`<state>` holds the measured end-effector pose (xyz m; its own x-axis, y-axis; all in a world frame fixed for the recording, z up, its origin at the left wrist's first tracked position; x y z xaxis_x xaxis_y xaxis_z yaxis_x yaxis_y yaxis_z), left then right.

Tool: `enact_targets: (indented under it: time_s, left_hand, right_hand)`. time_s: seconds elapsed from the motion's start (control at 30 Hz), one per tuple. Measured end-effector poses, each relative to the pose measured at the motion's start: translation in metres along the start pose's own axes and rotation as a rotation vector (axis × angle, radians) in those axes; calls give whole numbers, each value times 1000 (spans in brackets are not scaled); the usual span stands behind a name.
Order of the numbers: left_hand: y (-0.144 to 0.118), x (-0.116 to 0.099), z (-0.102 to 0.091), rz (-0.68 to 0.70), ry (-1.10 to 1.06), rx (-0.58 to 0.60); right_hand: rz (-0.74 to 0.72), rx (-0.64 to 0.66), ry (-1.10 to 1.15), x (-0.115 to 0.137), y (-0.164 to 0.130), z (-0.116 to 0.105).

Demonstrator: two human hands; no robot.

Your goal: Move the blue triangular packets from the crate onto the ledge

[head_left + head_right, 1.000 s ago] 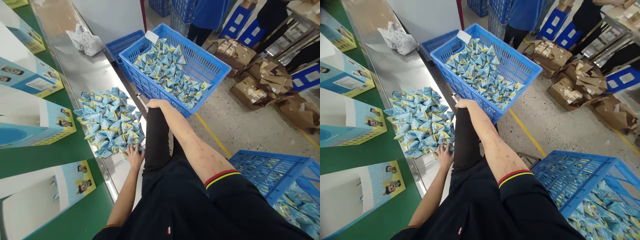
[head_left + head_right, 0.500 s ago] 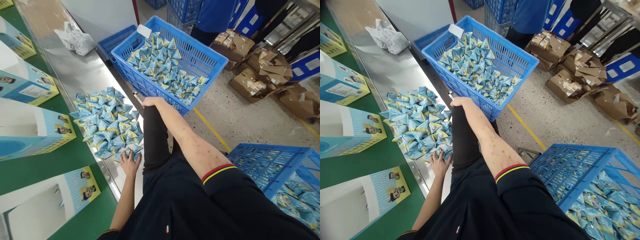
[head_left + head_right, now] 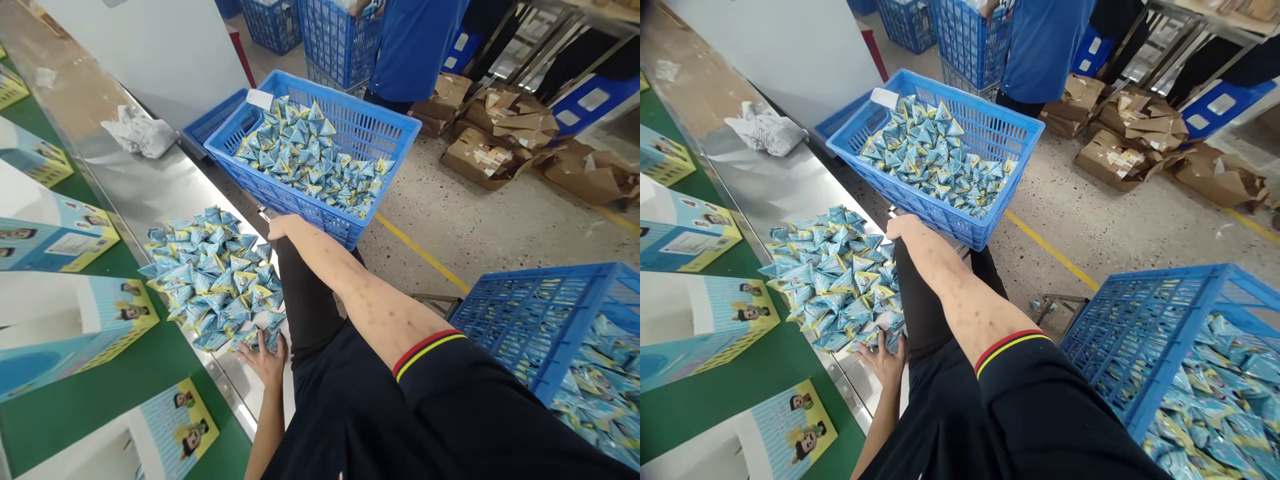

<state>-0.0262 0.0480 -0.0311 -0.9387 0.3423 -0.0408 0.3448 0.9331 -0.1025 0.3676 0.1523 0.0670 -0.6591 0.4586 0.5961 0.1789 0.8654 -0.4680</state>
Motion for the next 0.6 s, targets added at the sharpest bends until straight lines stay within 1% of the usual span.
enact_targets:
  time_s: [0.07,0.13,0.27,0.37,0.53,0.6]
  left_hand:
    - [2,5,3,-26,-18,23]
    - [4,7,2,-19,-45,18]
    - [0,6,-5,55,-119,-56]
    - [-11,6,-6,58,-148,-70]
    - [-31,12,1,3,-157,7]
    - [-35,12,7,29,-165,75]
  right_hand:
    - [15,-1,-16,1,-1,1]
    - [23,1,-27,1,-1,2]
    - [32,3,-33,-1,-3,2]
    - [39,4,-24,-2,-4,1]
    - [33,13,12,-5,-4,1]
    - [6,19,31,-4,-4,1]
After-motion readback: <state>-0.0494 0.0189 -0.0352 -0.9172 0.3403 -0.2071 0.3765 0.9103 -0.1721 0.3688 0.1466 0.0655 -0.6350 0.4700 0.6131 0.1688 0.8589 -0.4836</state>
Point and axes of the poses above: each hand's wrist, its own y-axis towards the middle knuckle, its own z-axis out of the palm, x = y × z, the point moved 10 cm from there along y, towards the middle knuckle, and after that the axes turned 9 degrees about y, right-handed, at the moved point
